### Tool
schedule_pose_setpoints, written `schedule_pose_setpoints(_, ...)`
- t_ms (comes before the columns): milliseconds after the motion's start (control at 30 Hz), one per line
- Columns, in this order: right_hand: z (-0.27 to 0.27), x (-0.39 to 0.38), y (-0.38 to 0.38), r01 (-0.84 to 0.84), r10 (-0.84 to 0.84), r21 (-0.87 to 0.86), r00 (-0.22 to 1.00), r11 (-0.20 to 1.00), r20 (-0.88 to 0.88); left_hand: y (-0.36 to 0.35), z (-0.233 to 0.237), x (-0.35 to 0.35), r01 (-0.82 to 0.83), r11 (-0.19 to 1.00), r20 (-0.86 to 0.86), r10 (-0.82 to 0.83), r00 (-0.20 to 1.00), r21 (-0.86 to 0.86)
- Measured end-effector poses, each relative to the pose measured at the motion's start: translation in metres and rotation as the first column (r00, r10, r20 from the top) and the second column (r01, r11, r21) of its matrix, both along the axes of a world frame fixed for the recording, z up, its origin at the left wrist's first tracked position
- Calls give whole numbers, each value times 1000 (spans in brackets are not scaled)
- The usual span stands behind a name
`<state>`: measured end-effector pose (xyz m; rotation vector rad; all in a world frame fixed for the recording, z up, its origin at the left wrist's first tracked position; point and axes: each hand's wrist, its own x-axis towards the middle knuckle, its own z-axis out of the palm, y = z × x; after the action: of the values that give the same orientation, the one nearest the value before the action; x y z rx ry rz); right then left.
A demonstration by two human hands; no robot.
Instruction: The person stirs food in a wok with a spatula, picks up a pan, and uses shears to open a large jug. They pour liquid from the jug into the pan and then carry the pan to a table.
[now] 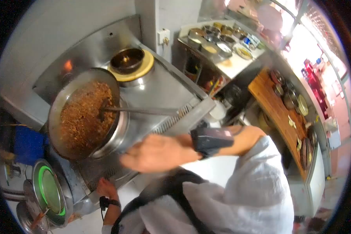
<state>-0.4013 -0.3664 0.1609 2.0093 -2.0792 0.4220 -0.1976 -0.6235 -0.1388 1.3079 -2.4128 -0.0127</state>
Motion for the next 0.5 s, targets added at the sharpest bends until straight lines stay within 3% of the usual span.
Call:
schedule_pose_setpoints(33, -3, 13, 17, -156, 99, 167, 946, 973, 308, 0, 0, 5, 20, 1000, 29, -20, 999, 1)
schedule_pose_setpoints(100, -51, 27, 41, -56, -34, 219, 922, 974, 386, 2, 6, 0, 35, 999, -63, -34, 997, 11)
schedule_pose_setpoints(167, -144, 24, 70, 158, -274, 398, 927, 904, 254, 8, 11, 6, 30, 998, -71, -27, 997, 53)
schedule_pose_setpoints(200, -177, 22, 84, 250, -432, 514, 861, 820, 270, 6, 9, 8, 69, 979, -342, 0, 940, 191)
schedule_pose_setpoints(233, -207, 18, 97, 324, -578, 619, 773, 715, 263, 5, 7, 7, 148, 942, -584, 60, 809, 301)
schedule_pose_setpoints(300, -269, 16, 124, 368, -604, 491, 609, 790, 515, 24, 1, 25, 70, 972, -599, 80, 796, 223)
schedule_pose_setpoints(333, -280, 13, 129, 362, -593, 481, 610, 799, 526, 39, -5, 40, -8, 987, -613, 107, 783, 163)
schedule_pose_setpoints(400, -297, 1, 141, 174, -624, 600, 230, 781, 747, 76, -28, 68, -33, 972, -529, 154, 835, 231)
schedule_pose_setpoints(433, -303, -10, 146, 167, -618, 596, 240, 786, 748, 82, -104, 107, 38, 898, -524, 220, 823, 437)
schedule_pose_setpoints(467, -310, -18, 148, 125, -611, 623, 417, 772, 673, 89, -174, 141, 83, 780, -487, 300, 820, 621)
schedule_pose_setpoints(500, -321, -24, 152, 91, -575, 652, 573, 753, 584, 110, -187, 150, 82, 670, -313, 233, 921, 738)
